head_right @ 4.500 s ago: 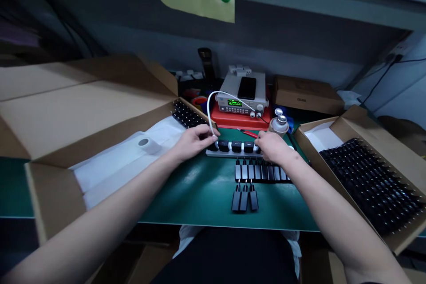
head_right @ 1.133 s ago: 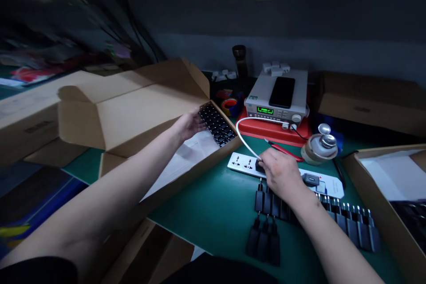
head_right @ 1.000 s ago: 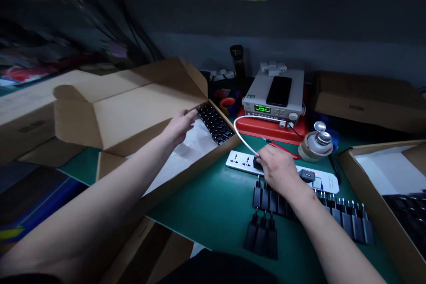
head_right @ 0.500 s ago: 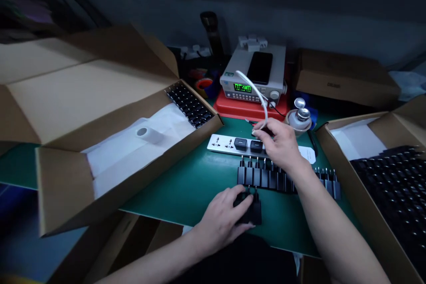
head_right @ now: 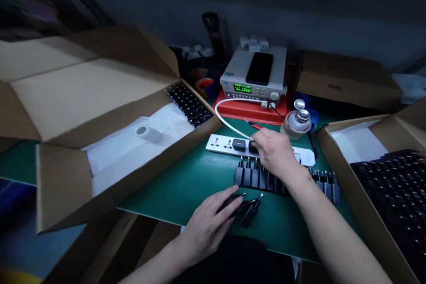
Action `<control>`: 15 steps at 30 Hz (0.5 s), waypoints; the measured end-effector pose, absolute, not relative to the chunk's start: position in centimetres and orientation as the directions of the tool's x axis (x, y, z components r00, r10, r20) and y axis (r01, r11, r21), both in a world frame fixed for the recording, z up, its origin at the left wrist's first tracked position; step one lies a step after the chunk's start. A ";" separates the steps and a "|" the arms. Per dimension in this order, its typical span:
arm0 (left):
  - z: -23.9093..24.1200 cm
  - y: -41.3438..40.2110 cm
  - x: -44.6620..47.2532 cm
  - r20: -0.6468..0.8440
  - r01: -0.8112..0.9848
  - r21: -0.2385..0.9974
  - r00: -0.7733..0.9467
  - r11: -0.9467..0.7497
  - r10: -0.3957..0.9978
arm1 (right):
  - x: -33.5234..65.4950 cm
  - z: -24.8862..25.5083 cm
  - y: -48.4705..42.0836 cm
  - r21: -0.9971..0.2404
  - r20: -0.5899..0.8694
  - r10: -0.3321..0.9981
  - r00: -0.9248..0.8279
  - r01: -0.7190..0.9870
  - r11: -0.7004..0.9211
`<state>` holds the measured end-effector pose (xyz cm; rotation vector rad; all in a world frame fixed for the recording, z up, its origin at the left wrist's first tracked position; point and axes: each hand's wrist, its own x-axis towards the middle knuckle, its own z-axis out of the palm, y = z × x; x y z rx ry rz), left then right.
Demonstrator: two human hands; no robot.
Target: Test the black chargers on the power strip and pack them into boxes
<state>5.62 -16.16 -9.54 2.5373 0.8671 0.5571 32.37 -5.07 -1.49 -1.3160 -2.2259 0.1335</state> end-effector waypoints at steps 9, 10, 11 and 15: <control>-6.3 -11.1 -0.7 0.379 0.456 0.578 0.585 -0.677 0.717 | 32.4 -1.7 -5.0 -0.383 0.404 0.840 -0.362 0.767 0.514; -5.4 -9.4 -0.8 0.392 0.492 0.520 0.588 -0.698 0.707 | 32.4 -1.7 -5.0 -0.384 0.406 0.842 -0.356 0.769 0.511; -4.5 -7.6 -0.7 0.401 0.523 0.455 0.603 -0.721 0.690 | 32.4 -1.7 -4.9 -0.385 0.407 0.843 -0.350 0.771 0.507; -1.7 -1.3 1.9 0.275 0.532 0.245 0.764 -0.811 0.584 | 32.3 -1.7 -4.9 -0.361 0.407 0.847 -0.343 0.791 0.494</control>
